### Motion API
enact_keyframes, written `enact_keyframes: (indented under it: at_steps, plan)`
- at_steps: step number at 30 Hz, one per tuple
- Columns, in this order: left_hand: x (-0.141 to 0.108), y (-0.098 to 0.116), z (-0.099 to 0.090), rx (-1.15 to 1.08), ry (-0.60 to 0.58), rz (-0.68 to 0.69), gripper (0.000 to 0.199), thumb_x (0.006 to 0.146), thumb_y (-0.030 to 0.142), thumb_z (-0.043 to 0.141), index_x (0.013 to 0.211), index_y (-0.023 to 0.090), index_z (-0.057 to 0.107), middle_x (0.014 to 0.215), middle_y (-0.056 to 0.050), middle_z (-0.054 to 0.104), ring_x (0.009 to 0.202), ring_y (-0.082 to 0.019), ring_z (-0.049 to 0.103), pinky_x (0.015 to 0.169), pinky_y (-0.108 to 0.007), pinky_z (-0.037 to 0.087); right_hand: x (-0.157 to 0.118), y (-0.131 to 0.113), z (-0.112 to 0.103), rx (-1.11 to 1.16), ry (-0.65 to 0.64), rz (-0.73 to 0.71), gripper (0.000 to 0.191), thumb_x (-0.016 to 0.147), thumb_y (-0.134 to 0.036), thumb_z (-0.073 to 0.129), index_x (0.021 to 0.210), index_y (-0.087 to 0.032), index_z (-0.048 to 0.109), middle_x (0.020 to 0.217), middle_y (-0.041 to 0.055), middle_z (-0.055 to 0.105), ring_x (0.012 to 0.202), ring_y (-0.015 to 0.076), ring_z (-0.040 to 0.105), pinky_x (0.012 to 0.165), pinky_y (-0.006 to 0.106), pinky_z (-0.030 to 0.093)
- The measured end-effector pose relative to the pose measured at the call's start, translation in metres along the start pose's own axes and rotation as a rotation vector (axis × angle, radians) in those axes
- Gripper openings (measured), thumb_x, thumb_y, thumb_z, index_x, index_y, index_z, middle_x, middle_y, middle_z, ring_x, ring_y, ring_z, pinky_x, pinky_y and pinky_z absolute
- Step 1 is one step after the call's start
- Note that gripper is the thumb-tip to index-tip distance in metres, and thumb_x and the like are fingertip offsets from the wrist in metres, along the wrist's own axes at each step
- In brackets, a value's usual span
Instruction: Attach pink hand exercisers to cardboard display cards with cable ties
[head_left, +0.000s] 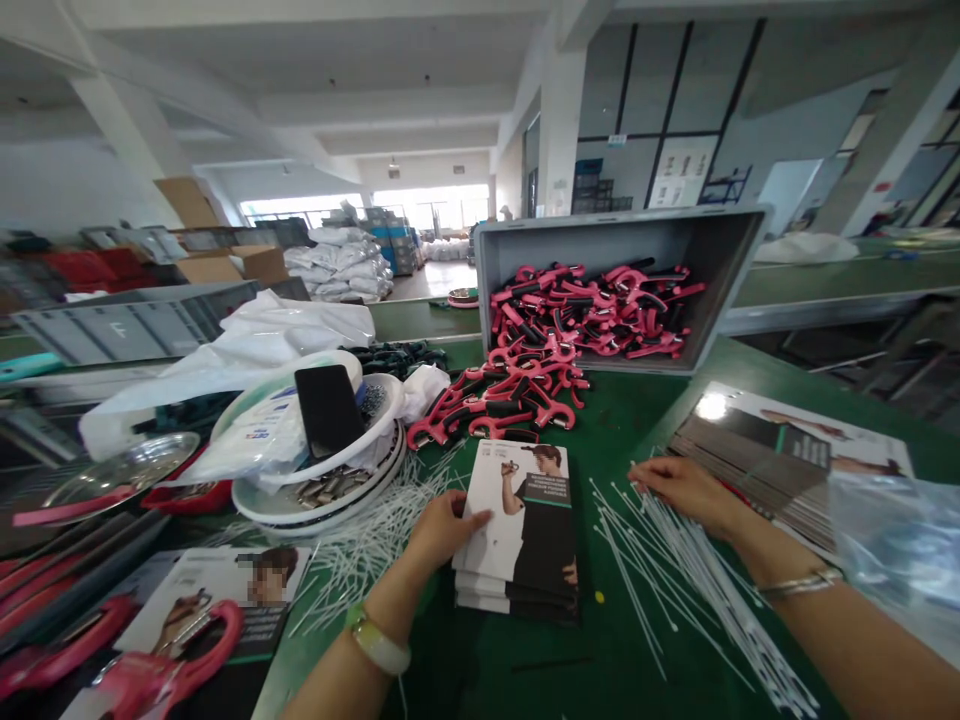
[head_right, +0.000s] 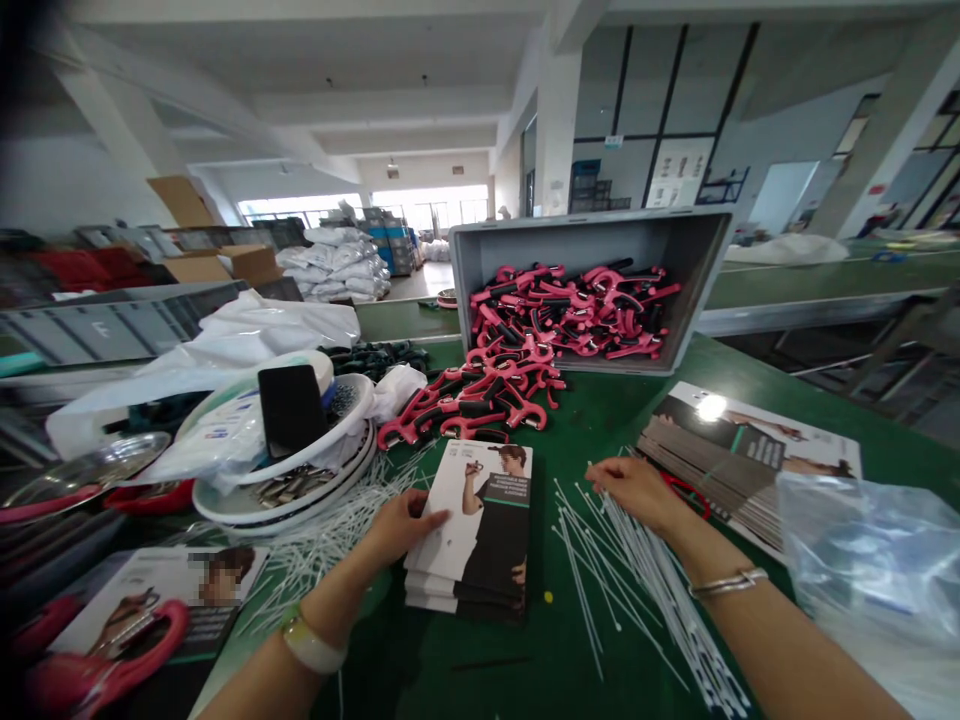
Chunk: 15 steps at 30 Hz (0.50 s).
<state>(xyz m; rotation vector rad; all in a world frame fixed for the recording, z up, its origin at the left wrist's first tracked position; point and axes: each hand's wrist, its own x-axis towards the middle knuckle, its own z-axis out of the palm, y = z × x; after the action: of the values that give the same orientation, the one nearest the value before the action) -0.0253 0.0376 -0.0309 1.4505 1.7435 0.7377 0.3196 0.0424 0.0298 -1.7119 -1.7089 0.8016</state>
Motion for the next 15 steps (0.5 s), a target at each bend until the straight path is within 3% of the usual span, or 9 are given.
enact_keyframes:
  at_steps: [3,6,10,13,15]
  plan:
    - [0.001,-0.001,-0.003,0.079,0.033,0.036,0.032,0.061,0.044,0.070,0.077,0.016,0.067,0.072,-0.006,0.069,0.066,-0.021,0.062,0.057,-0.027,0.039,-0.008,-0.018,-0.002,0.255,0.038,0.022,0.041,0.063,-0.057,0.063,0.070,-0.017,0.070,0.062,0.0044,0.067,0.042,0.0089,0.045,0.037,0.021,0.027]
    - [-0.004,0.004,-0.006,0.091,0.072,0.047,0.028,0.062,0.042,0.069,0.073,0.016,0.065,0.066,-0.004,0.066,0.061,-0.019,0.059,0.054,-0.026,0.037,-0.020,-0.034,0.002,0.345,0.026,0.014,0.043,0.065,-0.058,0.064,0.073,-0.016,0.069,0.051,0.0011,0.061,0.038,0.0065,0.041,0.035,0.019,0.024]
    - [-0.020,0.012,-0.008,-0.161,0.116,0.085,0.026,0.067,0.038,0.066,0.078,0.016,0.059,0.071,-0.003,0.064,0.065,-0.017,0.060,0.058,-0.025,0.042,-0.033,-0.046,0.018,0.446,0.041,-0.005,0.042,0.069,-0.056,0.065,0.078,-0.015,0.065,0.052,-0.0003,0.060,0.036,0.0045,0.039,0.035,0.017,0.029]
    - [-0.032,0.015,-0.005,-0.517,-0.045,0.007,0.033,0.066,0.039,0.068,0.084,0.017,0.051,0.076,-0.004,0.065,0.068,-0.017,0.062,0.061,-0.027,0.047,-0.041,-0.054,0.033,0.608,0.116,-0.048,0.038,0.069,-0.053,0.067,0.078,-0.016,0.062,0.055,-0.0003,0.061,0.038,0.0057,0.044,0.034,0.016,0.030]
    - [-0.036,0.014,-0.001,-0.631,-0.177,-0.056,0.040,0.067,0.039,0.069,0.093,0.016,0.049,0.078,-0.005,0.066,0.068,-0.019,0.063,0.062,-0.030,0.048,-0.046,-0.060,0.042,0.703,0.183,-0.080,0.035,0.070,-0.050,0.069,0.076,-0.017,0.059,0.055,-0.0009,0.060,0.038,0.0061,0.045,0.032,0.016,0.031]
